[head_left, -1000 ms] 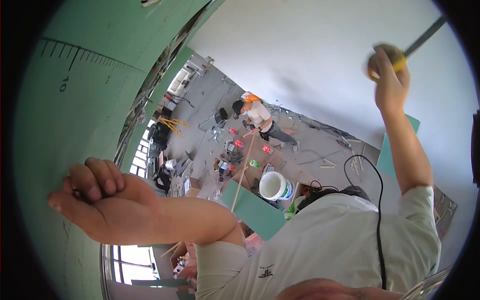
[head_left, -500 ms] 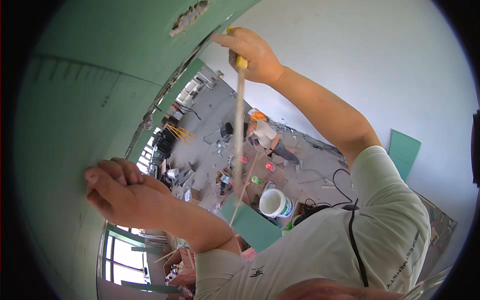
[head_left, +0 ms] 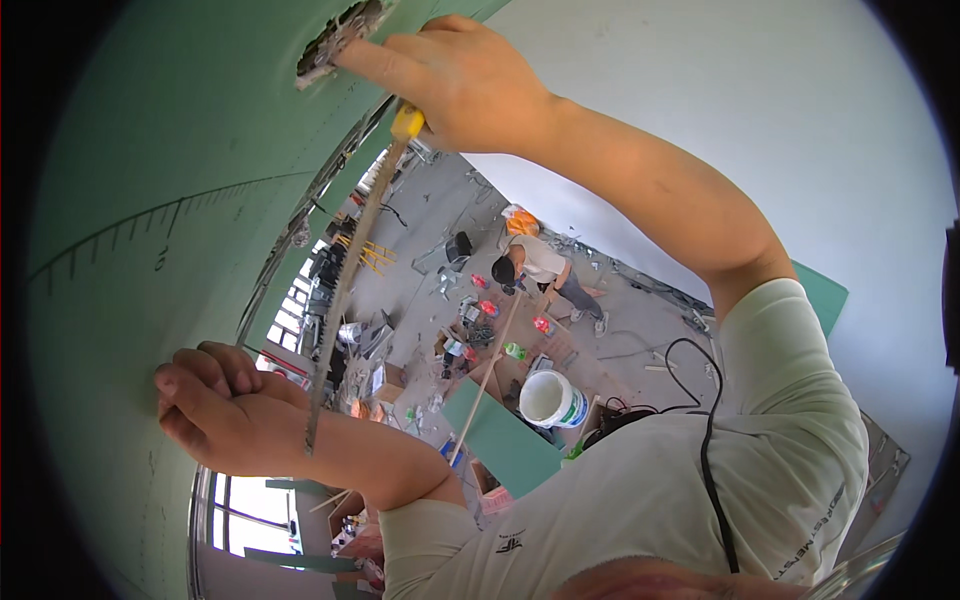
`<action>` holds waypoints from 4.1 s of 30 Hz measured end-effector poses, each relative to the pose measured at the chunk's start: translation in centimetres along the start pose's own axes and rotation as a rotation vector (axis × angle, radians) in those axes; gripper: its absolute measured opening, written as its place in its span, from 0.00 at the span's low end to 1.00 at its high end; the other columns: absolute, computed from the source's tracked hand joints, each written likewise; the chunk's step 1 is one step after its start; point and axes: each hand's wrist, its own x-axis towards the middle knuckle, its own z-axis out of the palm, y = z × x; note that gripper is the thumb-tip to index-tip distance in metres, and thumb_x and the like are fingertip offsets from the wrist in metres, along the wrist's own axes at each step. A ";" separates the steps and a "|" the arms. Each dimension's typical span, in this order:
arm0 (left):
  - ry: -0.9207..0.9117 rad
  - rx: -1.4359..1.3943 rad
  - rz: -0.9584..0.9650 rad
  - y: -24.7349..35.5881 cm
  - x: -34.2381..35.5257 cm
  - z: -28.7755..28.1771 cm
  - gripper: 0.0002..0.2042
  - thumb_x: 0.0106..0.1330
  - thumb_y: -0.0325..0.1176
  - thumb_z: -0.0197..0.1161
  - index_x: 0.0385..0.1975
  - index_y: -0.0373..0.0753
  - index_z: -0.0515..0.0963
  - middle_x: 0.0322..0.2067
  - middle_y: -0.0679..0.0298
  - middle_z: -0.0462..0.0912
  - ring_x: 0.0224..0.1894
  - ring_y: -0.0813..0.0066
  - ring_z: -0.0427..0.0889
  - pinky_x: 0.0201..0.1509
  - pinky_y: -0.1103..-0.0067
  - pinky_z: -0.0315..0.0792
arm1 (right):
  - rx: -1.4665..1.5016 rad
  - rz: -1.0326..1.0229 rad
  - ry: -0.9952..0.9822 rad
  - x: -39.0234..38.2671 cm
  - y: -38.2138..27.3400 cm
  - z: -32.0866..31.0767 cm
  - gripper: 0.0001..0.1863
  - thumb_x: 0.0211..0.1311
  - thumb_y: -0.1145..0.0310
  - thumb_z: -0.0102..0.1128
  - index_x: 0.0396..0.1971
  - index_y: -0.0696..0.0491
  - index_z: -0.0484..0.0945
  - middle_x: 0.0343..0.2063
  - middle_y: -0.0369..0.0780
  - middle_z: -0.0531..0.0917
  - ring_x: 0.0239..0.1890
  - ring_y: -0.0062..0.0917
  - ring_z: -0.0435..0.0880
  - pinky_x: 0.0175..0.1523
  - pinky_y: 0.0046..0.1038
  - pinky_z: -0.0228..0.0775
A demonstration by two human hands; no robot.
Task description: The person cuts the drywall ceiling using a hand saw, drills into the ceiling with a power drill, and measures the opening in the ceiling using a tape measure.
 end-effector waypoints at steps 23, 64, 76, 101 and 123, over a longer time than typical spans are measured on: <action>0.116 0.142 0.113 -1.9 2.1 1.7 0.08 0.66 0.25 0.57 0.25 0.42 0.67 0.12 0.71 0.63 0.13 0.85 0.60 0.16 0.87 0.51 | 0.001 0.122 -0.185 2.7 -0.5 -0.6 0.26 0.51 0.63 0.62 0.53 0.42 0.69 0.21 0.36 0.84 0.17 0.36 0.80 0.19 0.31 0.66; 0.143 0.309 0.203 -3.9 3.6 3.5 0.13 0.66 0.34 0.63 0.31 0.38 0.64 0.16 0.67 0.70 0.13 0.84 0.62 0.17 0.86 0.56 | -0.424 -0.409 0.489 4.8 8.7 -1.4 0.15 0.51 0.63 0.70 0.18 0.51 0.72 0.11 0.35 0.71 0.12 0.28 0.67 0.20 0.27 0.61; 0.175 0.370 0.134 -3.6 3.9 3.9 0.12 0.66 0.34 0.62 0.31 0.38 0.63 0.14 0.67 0.68 0.12 0.84 0.61 0.17 0.86 0.55 | -0.304 -0.007 0.329 5.3 7.2 -2.3 0.19 0.50 0.64 0.71 0.12 0.54 0.69 0.10 0.36 0.73 0.11 0.28 0.67 0.20 0.28 0.60; 0.368 0.545 0.135 -3.4 3.2 5.1 0.23 0.60 0.43 0.64 0.08 0.41 0.65 0.08 0.69 0.66 0.11 0.83 0.59 0.17 0.83 0.52 | 0.117 0.169 0.211 5.9 8.9 -4.7 0.19 0.53 0.69 0.70 0.10 0.55 0.70 0.07 0.34 0.70 0.09 0.23 0.63 0.17 0.25 0.56; -0.339 1.274 0.556 -3.5 2.7 -6.1 0.06 0.68 0.33 0.57 0.36 0.38 0.77 0.18 0.70 0.72 0.16 0.84 0.63 0.21 0.85 0.56 | -0.098 0.523 -0.171 -7.7 4.7 -4.2 0.09 0.62 0.62 0.63 0.36 0.50 0.85 0.23 0.32 0.84 0.26 0.16 0.79 0.34 0.18 0.70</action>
